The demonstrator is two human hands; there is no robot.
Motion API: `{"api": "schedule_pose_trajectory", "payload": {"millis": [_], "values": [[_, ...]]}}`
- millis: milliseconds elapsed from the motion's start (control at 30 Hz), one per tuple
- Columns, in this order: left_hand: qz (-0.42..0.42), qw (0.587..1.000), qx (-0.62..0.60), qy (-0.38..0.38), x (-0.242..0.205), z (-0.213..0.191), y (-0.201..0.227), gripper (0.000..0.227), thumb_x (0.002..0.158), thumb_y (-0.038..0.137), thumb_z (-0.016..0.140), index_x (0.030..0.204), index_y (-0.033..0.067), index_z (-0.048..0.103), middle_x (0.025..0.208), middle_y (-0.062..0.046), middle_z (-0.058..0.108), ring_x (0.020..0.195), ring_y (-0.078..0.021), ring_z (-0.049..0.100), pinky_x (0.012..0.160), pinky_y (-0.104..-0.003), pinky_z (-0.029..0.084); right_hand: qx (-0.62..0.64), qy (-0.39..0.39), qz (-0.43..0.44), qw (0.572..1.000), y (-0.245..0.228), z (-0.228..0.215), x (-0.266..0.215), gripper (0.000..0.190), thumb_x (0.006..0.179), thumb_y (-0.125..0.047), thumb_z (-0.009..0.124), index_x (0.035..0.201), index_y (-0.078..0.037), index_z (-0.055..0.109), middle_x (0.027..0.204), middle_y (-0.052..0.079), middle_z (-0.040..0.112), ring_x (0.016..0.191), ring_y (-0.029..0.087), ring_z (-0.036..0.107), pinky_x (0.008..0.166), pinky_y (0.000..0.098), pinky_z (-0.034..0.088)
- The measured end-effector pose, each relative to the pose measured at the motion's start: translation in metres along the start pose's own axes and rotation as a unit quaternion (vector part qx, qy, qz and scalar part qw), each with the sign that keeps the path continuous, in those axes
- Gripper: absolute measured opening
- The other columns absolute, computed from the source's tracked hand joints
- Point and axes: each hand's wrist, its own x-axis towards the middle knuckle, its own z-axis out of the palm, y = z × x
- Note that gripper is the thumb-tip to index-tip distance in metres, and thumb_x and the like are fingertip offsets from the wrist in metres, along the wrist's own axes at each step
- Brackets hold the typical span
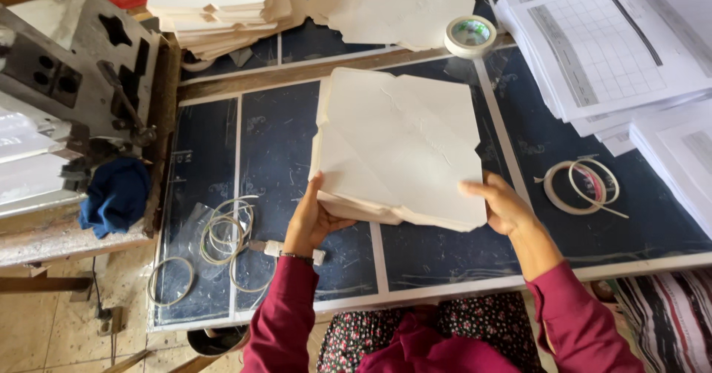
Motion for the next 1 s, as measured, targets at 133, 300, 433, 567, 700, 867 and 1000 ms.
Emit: {"api": "schedule_pose_trajectory", "payload": {"millis": [133,300,433,567,700,867,1000], "values": [[0.054,0.995,0.072,0.032,-0.019,0.023,-0.004,0.087,0.1,0.052,0.061,0.153,-0.008,0.029,0.127,-0.051,0.055,0.097,-0.0667,0.064,0.081,-0.071,0.056,-0.003,0.011,0.005,1.0,0.012,-0.02,0.025,0.054,0.078,-0.015,0.084,0.127,-0.006,0.063,0.1,0.013,0.071,0.088,0.029,0.074,0.076,0.046,0.061],[0.073,0.986,0.142,0.04,-0.041,0.033,-0.001,0.08,0.102,0.046,0.058,0.152,-0.0108,0.033,0.125,-0.048,0.058,0.093,-0.0613,0.069,0.078,-0.066,0.06,0.016,0.008,0.001,1.0,0.057,-0.078,0.095,0.054,0.074,-0.008,0.089,0.122,-0.01,0.065,0.102,0.017,0.074,0.092,0.035,0.076,0.083,0.049,0.06],[0.095,0.988,0.112,0.038,-0.029,0.026,-0.014,0.081,0.099,0.042,0.063,0.154,-0.0095,0.031,0.125,-0.046,0.058,0.092,-0.0628,0.068,0.078,-0.067,0.06,0.006,0.017,-0.024,1.0,0.045,-0.061,0.054,0.056,0.073,-0.004,0.087,0.123,-0.009,0.063,0.104,0.016,0.072,0.096,0.036,0.075,0.085,0.0517,0.059],[0.114,0.993,0.009,0.003,-0.013,0.01,-0.039,0.071,0.098,0.03,0.065,0.15,-0.0094,0.036,0.123,-0.042,0.059,0.099,-0.0602,0.067,0.084,-0.071,0.056,-0.036,0.073,-0.089,0.993,-0.01,-0.008,-0.018,0.062,0.065,-0.005,0.091,0.121,-0.01,0.065,0.099,0.011,0.07,0.092,0.03,0.073,0.08,0.0426,0.057],[0.13,0.987,-0.085,-0.032,-0.018,0.035,-0.047,0.056,0.097,0.022,0.064,0.142,-0.0073,0.048,0.118,-0.032,0.065,0.097,-0.0445,0.069,0.086,-0.067,0.059,-0.055,0.156,-0.141,0.976,-0.075,0.051,-0.08,0.084,0.063,-0.015,0.092,0.14,-0.014,0.06,0.101,0.006,0.062,0.094,0.021,0.068,0.084,0.0354,0.054],[0.187,0.959,-0.112,-0.182,-0.014,0.102,0.002,0.043,0.097,0.014,0.063,0.137,-0.0001,0.058,0.135,-0.016,0.067,0.117,-0.0291,0.066,0.085,-0.045,0.061,-0.095,0.061,-0.219,0.969,-0.081,-0.064,-0.018,0.056,0.076,-0.014,0.074,0.131,-0.009,0.064,0.124,0.007,0.072,0.101,0.023,0.07,0.082,0.0374,0.058],[0.207,0.952,-0.11,-0.197,0.048,0.164,0.06,0.045,0.093,0.011,0.069,0.136,0.0039,0.058,0.129,-0.014,0.068,0.106,-0.0301,0.069,0.067,-0.05,0.063,-0.128,0.101,-0.274,0.948,-0.131,-0.101,0.044,0.054,0.079,-0.022,0.072,0.132,-0.021,0.066,0.122,-0.004,0.073,0.099,0.013,0.069,0.081,0.0309,0.056]]}}
